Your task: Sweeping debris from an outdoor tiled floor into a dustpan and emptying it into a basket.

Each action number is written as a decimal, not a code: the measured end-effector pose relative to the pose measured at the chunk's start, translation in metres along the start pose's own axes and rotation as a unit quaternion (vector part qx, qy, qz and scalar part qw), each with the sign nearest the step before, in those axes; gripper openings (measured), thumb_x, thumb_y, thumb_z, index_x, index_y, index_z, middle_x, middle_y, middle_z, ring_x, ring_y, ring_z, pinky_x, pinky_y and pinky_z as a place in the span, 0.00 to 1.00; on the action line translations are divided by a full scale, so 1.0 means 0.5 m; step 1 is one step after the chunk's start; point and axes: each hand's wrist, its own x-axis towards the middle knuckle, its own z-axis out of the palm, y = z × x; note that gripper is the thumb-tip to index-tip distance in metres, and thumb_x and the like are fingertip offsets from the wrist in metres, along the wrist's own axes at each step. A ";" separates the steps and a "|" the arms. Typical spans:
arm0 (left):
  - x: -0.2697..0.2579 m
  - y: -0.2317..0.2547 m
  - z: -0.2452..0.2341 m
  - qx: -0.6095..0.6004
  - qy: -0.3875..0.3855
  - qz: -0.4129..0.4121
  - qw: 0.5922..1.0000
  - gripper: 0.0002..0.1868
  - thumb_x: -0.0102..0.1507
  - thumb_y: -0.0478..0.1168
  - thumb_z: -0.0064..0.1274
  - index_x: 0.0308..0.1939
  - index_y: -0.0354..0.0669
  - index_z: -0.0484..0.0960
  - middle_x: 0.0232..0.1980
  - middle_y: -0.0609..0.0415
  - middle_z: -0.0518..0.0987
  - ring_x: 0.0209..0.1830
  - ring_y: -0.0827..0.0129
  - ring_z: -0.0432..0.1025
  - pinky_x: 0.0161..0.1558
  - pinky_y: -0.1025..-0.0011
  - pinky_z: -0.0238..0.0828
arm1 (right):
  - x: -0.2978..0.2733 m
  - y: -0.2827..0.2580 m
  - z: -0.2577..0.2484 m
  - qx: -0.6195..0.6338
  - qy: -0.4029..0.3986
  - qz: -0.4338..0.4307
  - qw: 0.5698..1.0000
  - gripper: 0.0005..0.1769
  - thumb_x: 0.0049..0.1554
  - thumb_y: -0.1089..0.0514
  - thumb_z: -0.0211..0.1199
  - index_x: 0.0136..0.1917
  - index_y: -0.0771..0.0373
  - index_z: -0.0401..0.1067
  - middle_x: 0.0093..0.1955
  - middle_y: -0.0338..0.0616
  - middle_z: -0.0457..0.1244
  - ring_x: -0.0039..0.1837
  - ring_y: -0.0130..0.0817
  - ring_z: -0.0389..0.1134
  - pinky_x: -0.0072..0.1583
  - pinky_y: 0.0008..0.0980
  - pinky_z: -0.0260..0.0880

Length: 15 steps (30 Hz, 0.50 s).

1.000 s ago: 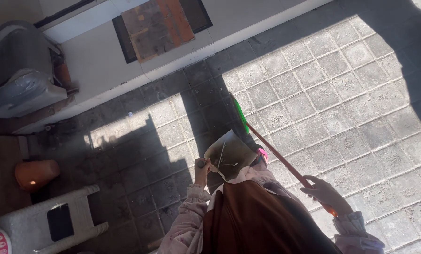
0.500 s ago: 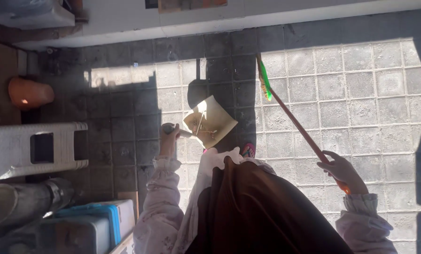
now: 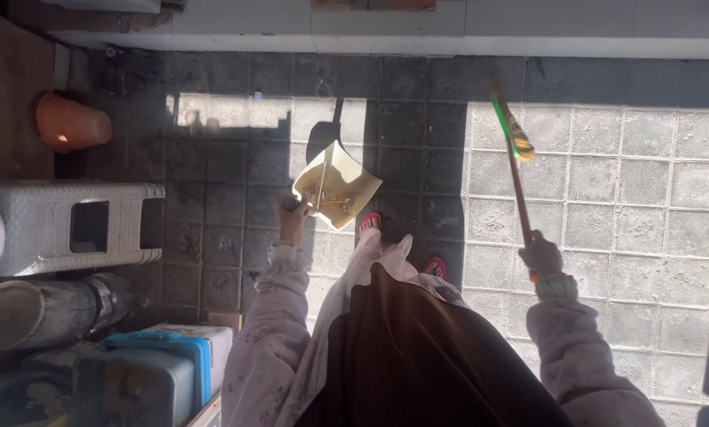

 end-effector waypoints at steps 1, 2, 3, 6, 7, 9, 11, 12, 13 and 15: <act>0.000 0.012 0.011 0.001 -0.005 0.004 1.000 0.19 0.61 0.38 0.67 0.47 0.52 0.70 0.39 0.58 0.70 0.31 0.75 0.67 0.32 0.74 0.65 | 0.015 -0.032 0.037 0.005 0.004 0.001 1.000 0.24 0.55 0.52 0.66 0.63 0.58 0.68 0.37 0.52 0.72 0.41 0.49 0.76 0.48 0.47 0.76; 0.002 0.025 0.021 0.021 0.010 0.018 1.000 0.21 0.59 0.36 0.67 0.46 0.51 0.69 0.36 0.59 0.70 0.28 0.76 0.66 0.28 0.75 0.65 | 0.028 -0.065 0.078 -0.025 0.007 -0.030 0.999 0.24 0.54 0.54 0.64 0.63 0.57 0.67 0.39 0.52 0.71 0.43 0.52 0.75 0.50 0.50 0.75; 0.003 0.035 0.030 0.041 0.026 0.033 0.998 0.22 0.58 0.35 0.68 0.45 0.49 0.68 0.34 0.59 0.70 0.25 0.76 0.66 0.25 0.76 0.65 | 0.042 -0.099 0.118 -0.054 0.010 -0.061 0.997 0.24 0.53 0.55 0.63 0.63 0.56 0.66 0.40 0.53 0.71 0.46 0.54 0.75 0.51 0.53 0.75; 0.019 0.023 0.010 0.042 -0.009 0.048 0.998 0.21 0.61 0.35 0.68 0.47 0.49 0.69 0.36 0.61 0.70 0.28 0.78 0.68 0.26 0.77 0.66 | -0.032 -0.213 0.176 -0.084 -0.013 -0.107 0.991 0.22 0.53 0.55 0.61 0.62 0.54 0.69 0.42 0.55 0.72 0.48 0.56 0.74 0.53 0.53 0.75; 0.025 0.030 0.006 0.049 -0.016 0.045 0.998 0.21 0.61 0.35 0.68 0.47 0.49 0.69 0.36 0.61 0.70 0.28 0.78 0.68 0.26 0.77 0.66 | -0.067 -0.230 0.176 -0.078 -0.016 -0.099 0.992 0.22 0.53 0.55 0.61 0.62 0.54 0.69 0.42 0.55 0.72 0.48 0.56 0.74 0.53 0.53 0.75; 0.032 0.042 0.001 0.057 -0.016 0.009 0.998 0.21 0.60 0.35 0.68 0.46 0.48 0.69 0.35 0.58 0.72 0.25 0.76 0.69 0.25 0.77 0.65 | -0.133 -0.260 0.167 0.036 -0.088 -0.145 0.985 0.26 0.51 0.48 0.67 0.62 0.55 0.70 0.42 0.54 0.72 0.46 0.54 0.75 0.51 0.51 0.74; 0.049 0.041 -0.007 0.064 -0.028 0.005 0.998 0.21 0.59 0.35 0.68 0.46 0.48 0.69 0.34 0.56 0.72 0.25 0.75 0.69 0.24 0.77 0.64 | -0.175 -0.224 0.143 0.099 -0.131 -0.108 0.980 0.30 0.51 0.49 0.69 0.66 0.51 0.69 0.43 0.51 0.73 0.45 0.47 0.75 0.50 0.46 0.75; 0.053 0.040 -0.014 0.068 -0.034 0.005 0.997 0.21 0.59 0.35 0.68 0.46 0.47 0.69 0.32 0.55 0.72 0.24 0.74 0.68 0.23 0.77 0.63 | -0.195 -0.207 0.130 0.159 -0.173 -0.077 0.969 0.35 0.51 0.49 0.71 0.71 0.46 0.67 0.45 0.48 0.74 0.44 0.41 0.76 0.48 0.41 0.76; 0.062 0.035 -0.015 0.068 -0.032 0.002 0.997 0.21 0.59 0.35 0.68 0.46 0.47 0.69 0.32 0.55 0.72 0.24 0.74 0.68 0.23 0.77 0.63 | -0.223 -0.178 0.115 0.158 -0.176 -0.076 0.969 0.35 0.51 0.49 0.71 0.71 0.46 0.67 0.45 0.48 0.74 0.44 0.41 0.76 0.48 0.41 0.76; 0.080 0.027 -0.016 0.099 -0.038 -0.005 0.994 0.21 0.59 0.35 0.70 0.47 0.45 0.71 0.33 0.51 0.73 0.26 0.73 0.71 0.25 0.76 0.66 | -0.269 -0.122 0.084 0.146 -0.213 -0.008 0.966 0.36 0.54 0.49 0.71 0.74 0.39 0.65 0.45 0.47 0.76 0.41 0.33 0.74 0.47 0.36 0.76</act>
